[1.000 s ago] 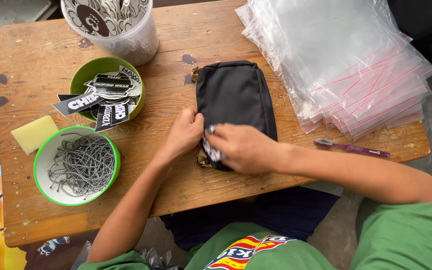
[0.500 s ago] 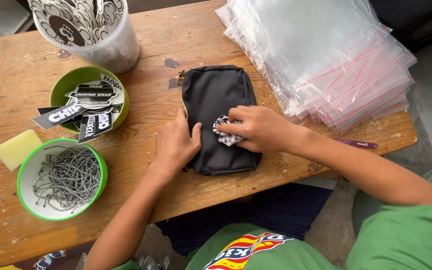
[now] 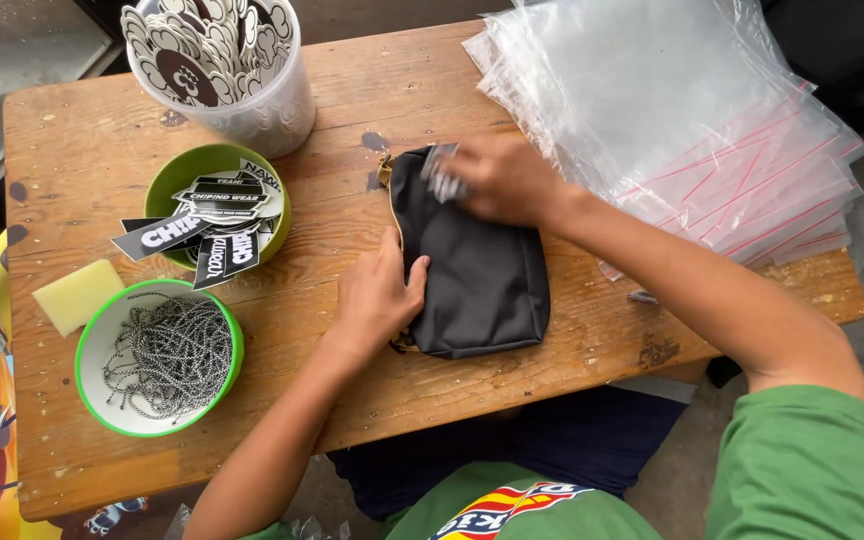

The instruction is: The person places a black fanny pack into a clear plastic bag, seals it, and then removes it. They then use a patterned cloth to wipe the exterior of the bag and a purple comb to brush the mesh surface.

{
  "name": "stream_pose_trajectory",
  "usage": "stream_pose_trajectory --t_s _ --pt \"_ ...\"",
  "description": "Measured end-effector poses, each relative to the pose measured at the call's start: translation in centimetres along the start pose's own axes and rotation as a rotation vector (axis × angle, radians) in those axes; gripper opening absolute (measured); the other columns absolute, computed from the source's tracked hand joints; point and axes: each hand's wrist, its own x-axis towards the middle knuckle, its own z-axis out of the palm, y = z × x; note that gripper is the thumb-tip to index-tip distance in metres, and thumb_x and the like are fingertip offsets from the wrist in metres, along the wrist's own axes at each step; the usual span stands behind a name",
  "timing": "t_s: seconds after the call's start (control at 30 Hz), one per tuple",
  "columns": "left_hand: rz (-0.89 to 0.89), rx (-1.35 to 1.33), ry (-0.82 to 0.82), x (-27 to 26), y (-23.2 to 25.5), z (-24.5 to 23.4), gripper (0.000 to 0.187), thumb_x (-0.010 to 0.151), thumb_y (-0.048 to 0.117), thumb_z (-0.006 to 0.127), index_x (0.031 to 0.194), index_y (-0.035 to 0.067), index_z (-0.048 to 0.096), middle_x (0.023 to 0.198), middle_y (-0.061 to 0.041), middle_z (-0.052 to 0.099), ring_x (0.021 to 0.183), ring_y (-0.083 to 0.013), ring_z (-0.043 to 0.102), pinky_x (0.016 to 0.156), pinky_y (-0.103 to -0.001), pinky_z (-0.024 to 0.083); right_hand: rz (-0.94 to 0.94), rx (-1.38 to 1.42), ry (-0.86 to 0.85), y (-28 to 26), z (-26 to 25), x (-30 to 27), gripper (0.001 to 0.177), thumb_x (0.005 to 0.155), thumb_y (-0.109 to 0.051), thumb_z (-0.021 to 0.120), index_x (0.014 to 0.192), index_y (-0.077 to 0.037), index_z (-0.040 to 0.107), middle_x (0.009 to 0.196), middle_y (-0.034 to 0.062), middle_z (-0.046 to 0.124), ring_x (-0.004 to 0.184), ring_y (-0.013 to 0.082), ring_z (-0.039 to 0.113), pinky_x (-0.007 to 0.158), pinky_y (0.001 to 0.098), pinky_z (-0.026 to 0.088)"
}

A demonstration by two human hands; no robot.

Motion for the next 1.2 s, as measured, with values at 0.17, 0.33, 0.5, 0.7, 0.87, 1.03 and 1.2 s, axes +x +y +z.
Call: stream_pose_trajectory --t_s 0.17,0.33,0.5,0.7,0.87,1.03,1.2 --pt "0.005 0.014 0.011 -0.1 0.0 0.4 0.037 0.094 0.039 0.06 0.101 0.006 0.045 0.081 -0.026 0.067 0.075 -0.0542 0.062 0.059 -0.061 0.044 0.277 -0.234 0.132 0.9 -1.2 0.0 0.033 0.086 -0.034 0.08 0.107 -0.012 0.067 0.089 0.008 0.058 0.078 0.0288 0.058 0.055 0.0418 0.048" --pt "0.009 0.023 0.025 -0.5 0.3 0.4 0.036 0.096 0.038 0.058 0.103 0.005 0.046 0.079 -0.026 0.068 0.073 -0.0549 0.062 0.059 -0.062 0.045 -0.071 -0.088 0.043 -2.7 -1.3 -1.6 0.035 0.083 -0.028 0.08 0.113 -0.017 0.064 0.088 0.006 0.061 0.07 0.0199 0.061 0.046 0.0337 0.047" --pt "0.052 0.078 0.068 -0.9 0.4 1.1 0.036 0.096 0.037 0.057 0.105 0.003 0.048 0.072 -0.021 0.067 0.064 -0.0513 0.062 0.05 -0.059 0.043 0.361 -0.232 0.083 3.0 -2.0 -1.4 0.017 0.087 -0.018 0.074 0.096 -0.007 0.065 0.08 0.0113 0.059 0.066 0.0287 0.057 0.047 0.0416 0.046" --pt "0.004 0.041 -0.014 -0.9 0.7 0.4 0.036 0.095 0.04 0.053 0.111 0.008 0.048 0.071 -0.027 0.067 0.074 -0.052 0.071 0.066 -0.058 0.055 0.206 0.129 0.1 -0.4 -0.8 -2.4 0.035 0.081 -0.022 0.08 0.114 -0.013 0.073 0.095 0.015 0.062 0.086 0.035 0.067 0.072 0.0441 0.056" --pt "0.032 0.045 0.063 -1.4 1.2 0.6 0.035 0.095 0.038 0.054 0.111 0.007 0.049 0.066 -0.027 0.066 0.069 -0.0513 0.071 0.061 -0.056 0.055 0.308 -0.328 0.106 5.5 -0.1 -2.9 0.03 0.084 -0.03 0.079 0.111 -0.019 0.072 0.091 0.0057 0.057 0.078 0.0238 0.064 0.064 0.0365 0.055" --pt "0.247 -0.043 0.526 -2.6 3.6 -1.2 0.063 0.085 0.018 0.07 0.138 -0.004 0.044 0.093 -0.019 0.054 0.091 -0.0416 0.062 0.06 -0.049 0.057 0.341 -0.027 -0.004 1.3 -4.2 -2.5 0.057 0.08 -0.022 0.081 0.132 -0.024 0.059 0.095 0.0067 0.055 0.085 0.032 0.067 0.068 0.0477 0.059" --pt "0.741 -0.123 0.404 -1.3 2.7 0.7 0.046 0.098 0.017 0.058 0.141 0.0 0.054 0.141 -0.021 0.052 0.134 -0.0419 0.047 0.112 -0.05 0.038 0.369 0.057 -0.18 -1.3 -1.3 -5.7 0.051 0.083 -0.023 0.075 0.131 -0.024 0.058 0.104 0.0071 0.055 0.097 0.0313 0.066 0.073 0.0473 0.059"
